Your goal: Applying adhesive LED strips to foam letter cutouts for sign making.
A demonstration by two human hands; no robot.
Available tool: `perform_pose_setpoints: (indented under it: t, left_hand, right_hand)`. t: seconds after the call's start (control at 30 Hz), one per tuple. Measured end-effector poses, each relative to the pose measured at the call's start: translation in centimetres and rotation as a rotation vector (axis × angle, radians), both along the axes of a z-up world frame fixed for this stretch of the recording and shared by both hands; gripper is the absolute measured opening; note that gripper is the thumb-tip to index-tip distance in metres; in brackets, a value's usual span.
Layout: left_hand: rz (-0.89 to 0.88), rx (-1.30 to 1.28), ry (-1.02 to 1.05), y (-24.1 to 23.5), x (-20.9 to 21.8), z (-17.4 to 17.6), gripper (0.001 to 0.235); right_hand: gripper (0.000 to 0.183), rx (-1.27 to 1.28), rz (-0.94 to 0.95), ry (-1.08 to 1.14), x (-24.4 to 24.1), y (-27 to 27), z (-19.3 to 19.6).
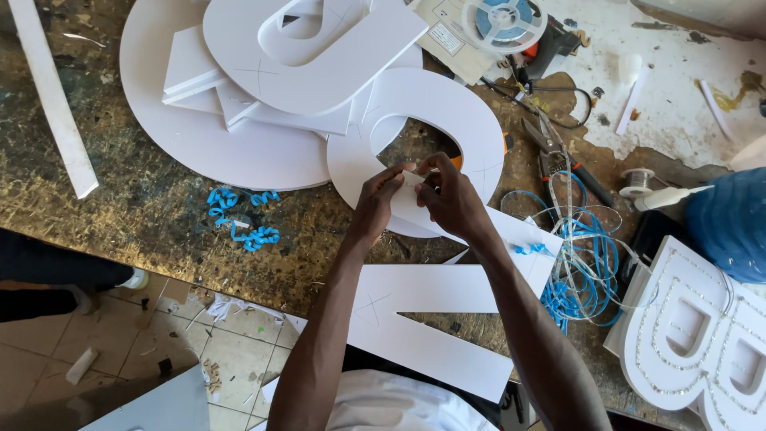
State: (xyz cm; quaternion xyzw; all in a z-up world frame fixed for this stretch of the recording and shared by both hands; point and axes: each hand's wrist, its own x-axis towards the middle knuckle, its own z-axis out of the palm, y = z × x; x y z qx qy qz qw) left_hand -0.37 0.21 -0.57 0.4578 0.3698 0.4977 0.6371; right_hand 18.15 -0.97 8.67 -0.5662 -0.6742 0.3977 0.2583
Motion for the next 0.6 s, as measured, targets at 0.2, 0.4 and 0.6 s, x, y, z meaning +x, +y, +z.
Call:
perform_pose_setpoints:
  t: [0.2,0.4,0.6]
  left_hand:
    - [0.022,0.041,0.011,0.2,1.2,-1.8,0.041]
    - [0.071,0.121,0.074,-0.6,1.0,-0.2,0.038]
    - [0.136,0.173,0.058,0.9,1.4,-4.4,0.034]
  right_hand:
    - [0.031,-0.011,-0.031,-0.037,-0.8,-0.3,1.3]
    - [0.031,-0.019,0.021,-0.175,1.5,0.0,2.5]
    - [0.018,-0.160,-0.002,-0.364,9.1,-2.0,3.2]
